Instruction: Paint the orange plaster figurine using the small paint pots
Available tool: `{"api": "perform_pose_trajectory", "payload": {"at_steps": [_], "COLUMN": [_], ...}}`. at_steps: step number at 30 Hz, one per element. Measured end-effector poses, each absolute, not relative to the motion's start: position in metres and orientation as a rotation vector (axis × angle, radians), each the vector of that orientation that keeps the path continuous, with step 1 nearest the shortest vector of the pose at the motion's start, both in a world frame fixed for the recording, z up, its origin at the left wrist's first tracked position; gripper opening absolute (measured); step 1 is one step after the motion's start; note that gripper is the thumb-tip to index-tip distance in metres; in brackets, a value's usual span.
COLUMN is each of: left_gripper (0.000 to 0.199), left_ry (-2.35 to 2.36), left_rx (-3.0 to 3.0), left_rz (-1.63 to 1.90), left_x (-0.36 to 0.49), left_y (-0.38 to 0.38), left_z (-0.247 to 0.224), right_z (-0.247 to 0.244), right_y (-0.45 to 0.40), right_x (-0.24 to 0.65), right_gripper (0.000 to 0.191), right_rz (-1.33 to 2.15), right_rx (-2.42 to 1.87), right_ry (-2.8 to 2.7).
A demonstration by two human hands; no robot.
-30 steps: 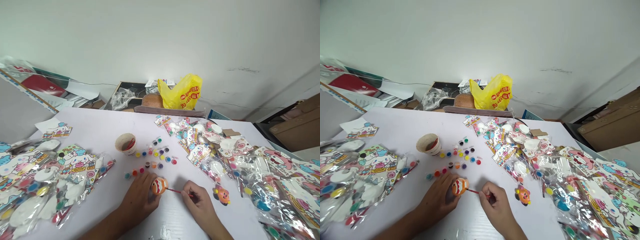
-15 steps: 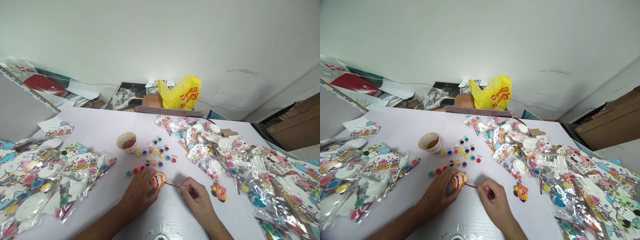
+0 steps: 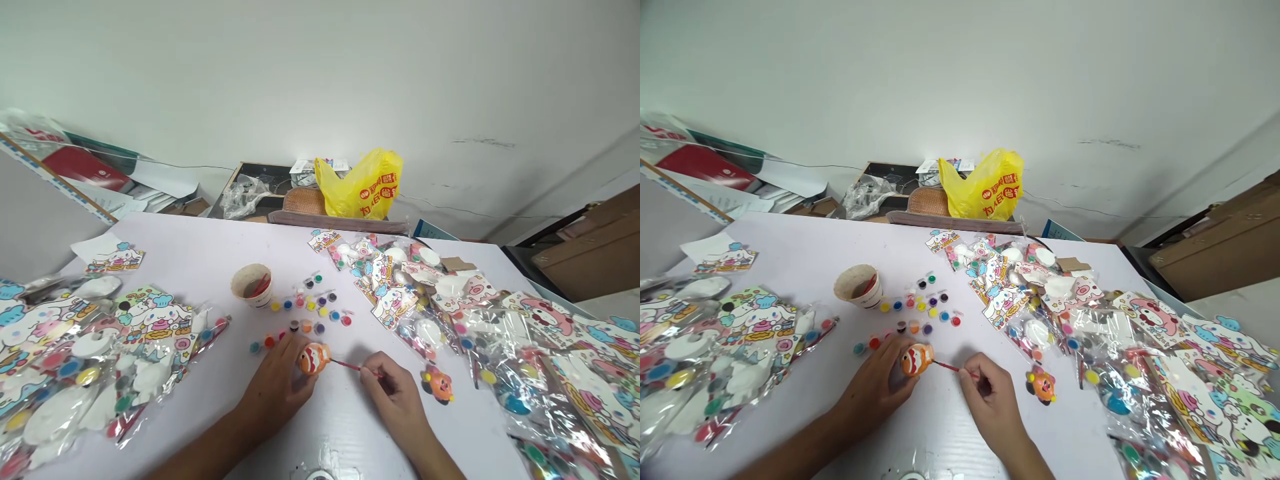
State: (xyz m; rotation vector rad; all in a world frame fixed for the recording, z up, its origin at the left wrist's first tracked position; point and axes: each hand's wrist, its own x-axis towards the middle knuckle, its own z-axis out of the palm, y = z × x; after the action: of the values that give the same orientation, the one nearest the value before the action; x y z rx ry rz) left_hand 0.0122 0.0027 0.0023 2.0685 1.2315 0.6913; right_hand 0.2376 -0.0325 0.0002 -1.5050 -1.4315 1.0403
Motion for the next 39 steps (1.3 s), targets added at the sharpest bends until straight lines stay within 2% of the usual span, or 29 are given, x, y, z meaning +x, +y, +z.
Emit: {"api": "perform_pose_trajectory", "payload": {"at_steps": [22,29,39], "left_gripper": [0.042,0.034,0.036], "left_ry": [1.366,1.389,1.404], "left_rx": [2.114,2.117,2.093], "left_rz": [0.805,0.818,0.799], "left_x": [0.018,0.018,0.019], "left_y": [0.004,0.009,0.009], "left_z": [-0.01,-0.007,-0.006], "right_z": [-0.001,-0.003,-0.008], "right_y": [-0.029,-0.022,-0.012], "right_x": [0.238,0.233,0.236], "right_gripper": [0.033,0.036,0.034], "right_rz": [0.952,0.922,0.981], "right_rx": [-1.417,-1.369,-1.317], "right_ry": [-1.43,-1.404,-1.385]}}
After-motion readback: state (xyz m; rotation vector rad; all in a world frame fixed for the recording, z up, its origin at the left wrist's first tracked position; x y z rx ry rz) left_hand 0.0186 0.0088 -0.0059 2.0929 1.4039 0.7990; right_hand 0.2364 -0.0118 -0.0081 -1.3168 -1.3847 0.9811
